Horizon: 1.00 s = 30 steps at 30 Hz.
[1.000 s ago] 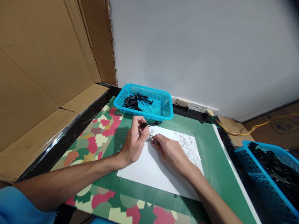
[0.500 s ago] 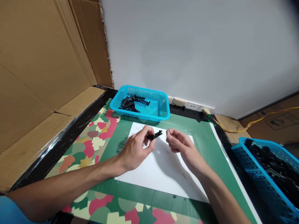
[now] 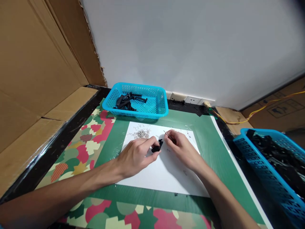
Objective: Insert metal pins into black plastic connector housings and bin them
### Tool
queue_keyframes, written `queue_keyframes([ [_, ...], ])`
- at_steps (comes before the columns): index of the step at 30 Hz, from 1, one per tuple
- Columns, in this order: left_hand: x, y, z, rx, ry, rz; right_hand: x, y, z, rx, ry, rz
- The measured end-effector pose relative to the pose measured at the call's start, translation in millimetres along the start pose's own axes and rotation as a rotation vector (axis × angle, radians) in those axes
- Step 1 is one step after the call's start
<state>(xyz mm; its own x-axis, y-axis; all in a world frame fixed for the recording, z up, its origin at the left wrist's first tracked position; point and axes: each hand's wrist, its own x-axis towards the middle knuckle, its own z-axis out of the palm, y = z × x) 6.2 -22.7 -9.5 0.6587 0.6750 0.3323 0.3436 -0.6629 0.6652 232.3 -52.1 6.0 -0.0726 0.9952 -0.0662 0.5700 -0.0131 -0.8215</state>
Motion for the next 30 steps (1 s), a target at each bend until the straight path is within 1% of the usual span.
queue_keyframes([
  [5, -1, 0, 2, 0.042, -0.004, 0.058, -1, 1, 2, -0.166, 0.008, 0.031],
  [8, -1, 0, 3, 0.060, -0.001, 0.084, -1, 2, 4, -0.218, 0.019, 0.034],
  [11, -1, 0, 2, 0.072, 0.005, 0.098, -2, 2, 3, -0.204, 0.015, 0.033],
  [18, -1, 1, -1, 0.096, 0.017, 0.101, -2, 0, -4, -0.030, -0.047, 0.024],
  [20, -2, 1, -1, 0.101, 0.015, 0.109, -2, 1, -3, -0.052, -0.048, 0.035],
  [25, -3, -3, 1, 0.107, 0.016, 0.139, -1, 3, 6, -0.187, 0.018, 0.026],
  [30, -3, -4, 2, 0.112, 0.021, 0.138, -3, 3, 8, -0.211, 0.053, -0.001],
])
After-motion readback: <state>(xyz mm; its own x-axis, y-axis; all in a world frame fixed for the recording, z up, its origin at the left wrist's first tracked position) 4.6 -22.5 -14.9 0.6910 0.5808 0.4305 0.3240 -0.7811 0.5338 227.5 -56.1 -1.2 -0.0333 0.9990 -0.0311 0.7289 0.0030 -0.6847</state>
